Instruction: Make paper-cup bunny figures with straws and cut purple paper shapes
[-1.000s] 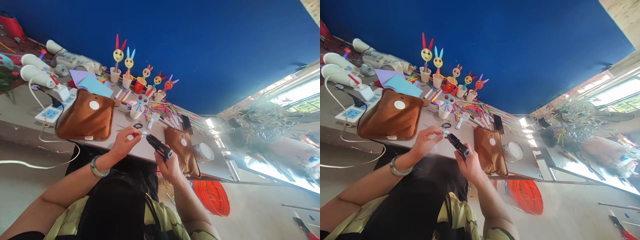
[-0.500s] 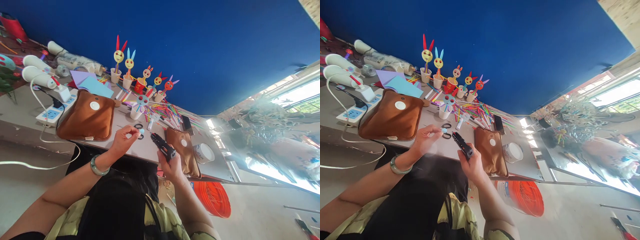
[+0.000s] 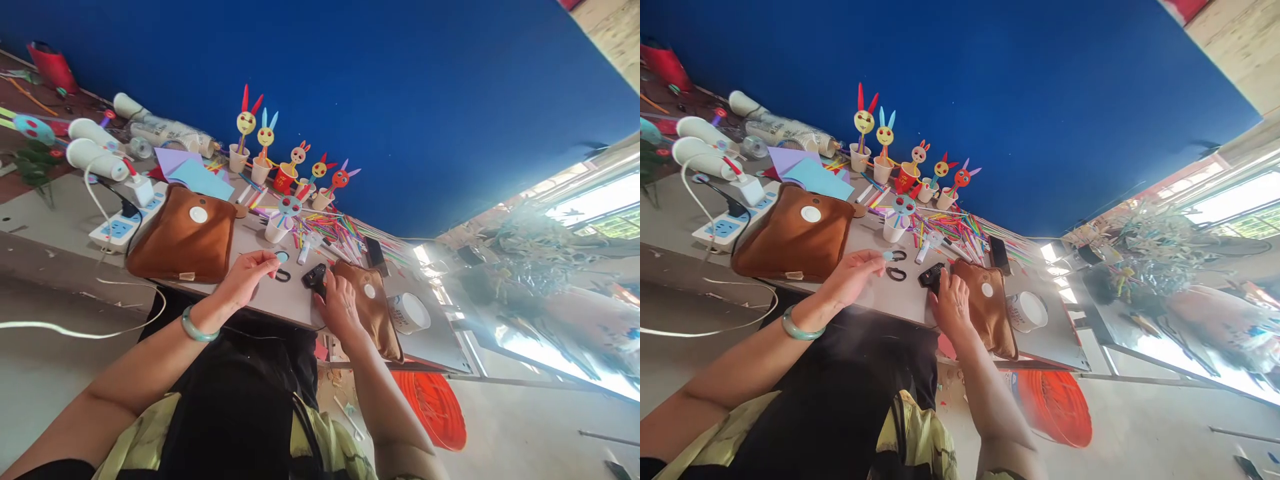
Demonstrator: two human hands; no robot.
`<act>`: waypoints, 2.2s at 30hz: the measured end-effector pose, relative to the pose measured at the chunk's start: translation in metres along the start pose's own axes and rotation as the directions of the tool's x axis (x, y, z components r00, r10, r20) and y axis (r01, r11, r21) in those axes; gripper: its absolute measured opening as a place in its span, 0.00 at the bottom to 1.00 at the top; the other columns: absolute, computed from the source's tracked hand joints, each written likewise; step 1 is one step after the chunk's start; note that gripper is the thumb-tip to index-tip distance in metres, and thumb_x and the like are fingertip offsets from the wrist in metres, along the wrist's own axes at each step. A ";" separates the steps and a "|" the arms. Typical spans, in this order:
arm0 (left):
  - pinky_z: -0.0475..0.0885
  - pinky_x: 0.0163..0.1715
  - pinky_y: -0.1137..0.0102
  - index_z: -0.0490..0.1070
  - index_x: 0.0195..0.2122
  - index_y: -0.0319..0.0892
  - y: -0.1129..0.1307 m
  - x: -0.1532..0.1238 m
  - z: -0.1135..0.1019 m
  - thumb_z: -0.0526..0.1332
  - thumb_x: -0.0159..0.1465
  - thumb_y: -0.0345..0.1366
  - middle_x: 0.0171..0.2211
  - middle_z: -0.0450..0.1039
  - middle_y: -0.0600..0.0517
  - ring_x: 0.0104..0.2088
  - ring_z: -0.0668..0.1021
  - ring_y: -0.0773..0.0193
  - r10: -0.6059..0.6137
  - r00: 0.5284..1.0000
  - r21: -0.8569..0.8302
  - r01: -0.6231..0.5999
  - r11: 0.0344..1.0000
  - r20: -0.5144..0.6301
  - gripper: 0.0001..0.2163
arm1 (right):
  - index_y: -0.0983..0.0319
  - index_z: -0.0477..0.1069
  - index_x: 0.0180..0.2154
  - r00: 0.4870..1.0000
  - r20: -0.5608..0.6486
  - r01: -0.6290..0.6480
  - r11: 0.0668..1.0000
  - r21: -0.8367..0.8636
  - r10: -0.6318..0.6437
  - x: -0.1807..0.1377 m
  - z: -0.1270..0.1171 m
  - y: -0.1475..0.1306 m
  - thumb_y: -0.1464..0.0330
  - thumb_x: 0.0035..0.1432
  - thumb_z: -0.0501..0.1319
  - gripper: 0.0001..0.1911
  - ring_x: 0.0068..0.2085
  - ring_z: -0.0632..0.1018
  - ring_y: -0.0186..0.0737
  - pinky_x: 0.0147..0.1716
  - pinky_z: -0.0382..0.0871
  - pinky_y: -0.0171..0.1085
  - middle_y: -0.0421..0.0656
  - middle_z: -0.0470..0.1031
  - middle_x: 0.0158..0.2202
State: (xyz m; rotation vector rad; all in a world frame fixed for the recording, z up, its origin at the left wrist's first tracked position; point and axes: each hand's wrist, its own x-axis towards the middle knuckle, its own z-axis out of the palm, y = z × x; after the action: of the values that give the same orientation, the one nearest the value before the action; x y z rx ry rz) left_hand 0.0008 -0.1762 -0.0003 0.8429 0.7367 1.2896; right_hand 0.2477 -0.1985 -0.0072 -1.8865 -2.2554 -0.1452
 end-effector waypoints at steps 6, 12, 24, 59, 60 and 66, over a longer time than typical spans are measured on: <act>0.67 0.32 0.71 0.74 0.25 0.37 -0.006 -0.005 0.000 0.76 0.50 0.38 0.25 0.70 0.52 0.26 0.70 0.70 -0.310 0.866 -0.287 0.435 0.853 0.391 0.13 | 0.58 0.75 0.45 0.908 -0.339 0.387 0.803 0.454 -0.246 0.011 -0.046 -0.033 0.65 0.64 0.63 0.08 0.41 0.78 0.44 0.48 0.70 0.47 0.43 0.79 0.35; 0.68 0.36 0.69 0.73 0.28 0.36 -0.013 -0.012 0.000 0.70 0.58 0.33 0.26 0.69 0.52 0.25 0.70 0.70 -0.354 0.744 -0.288 0.582 0.761 0.567 0.08 | 0.57 0.76 0.38 0.815 -0.435 0.575 0.632 0.519 -0.384 0.025 -0.065 -0.057 0.68 0.61 0.68 0.03 0.38 0.79 0.43 0.45 0.71 0.47 0.42 0.80 0.34; 0.69 0.38 0.65 0.73 0.29 0.36 -0.012 -0.015 0.000 0.65 0.61 0.30 0.27 0.68 0.52 0.27 0.71 0.68 -0.321 0.682 -0.314 0.635 0.705 0.658 0.05 | 0.56 0.76 0.35 0.752 -0.461 0.658 0.580 0.480 -0.470 0.032 -0.075 -0.060 0.69 0.62 0.66 0.02 0.36 0.78 0.41 0.46 0.70 0.49 0.41 0.79 0.33; 0.54 0.24 0.74 0.70 0.23 0.37 0.014 0.128 -0.033 0.62 0.45 0.16 0.18 0.66 0.56 0.21 0.66 0.74 -0.181 0.894 -0.300 0.056 0.952 -0.409 0.10 | 0.64 0.80 0.34 0.860 0.330 0.423 0.905 -0.039 -0.388 0.239 -0.088 -0.169 0.75 0.55 0.66 0.04 0.46 0.78 0.50 0.49 0.70 0.46 0.47 0.79 0.38; 0.54 0.24 0.73 0.71 0.23 0.37 0.012 0.128 -0.034 0.62 0.46 0.16 0.18 0.66 0.56 0.21 0.66 0.74 -0.175 0.897 -0.304 0.049 0.951 -0.405 0.10 | 0.64 0.80 0.34 0.863 0.346 0.409 0.911 -0.054 -0.367 0.241 -0.085 -0.171 0.75 0.54 0.67 0.04 0.45 0.78 0.50 0.49 0.70 0.46 0.47 0.79 0.37; 0.56 0.25 0.73 0.71 0.24 0.38 0.003 0.130 -0.039 0.65 0.46 0.17 0.19 0.68 0.56 0.22 0.67 0.73 -0.174 0.892 -0.316 0.037 0.948 -0.418 0.10 | 0.67 0.81 0.36 0.849 0.390 0.406 0.913 -0.049 -0.356 0.253 -0.071 -0.174 0.73 0.54 0.69 0.06 0.41 0.79 0.49 0.44 0.73 0.43 0.49 0.79 0.34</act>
State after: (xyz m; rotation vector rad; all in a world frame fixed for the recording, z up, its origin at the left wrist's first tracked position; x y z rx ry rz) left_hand -0.0153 -0.0422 -0.0178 0.2528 0.8994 1.4662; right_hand 0.0405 -0.0014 0.1250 -1.6005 -2.9368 0.0164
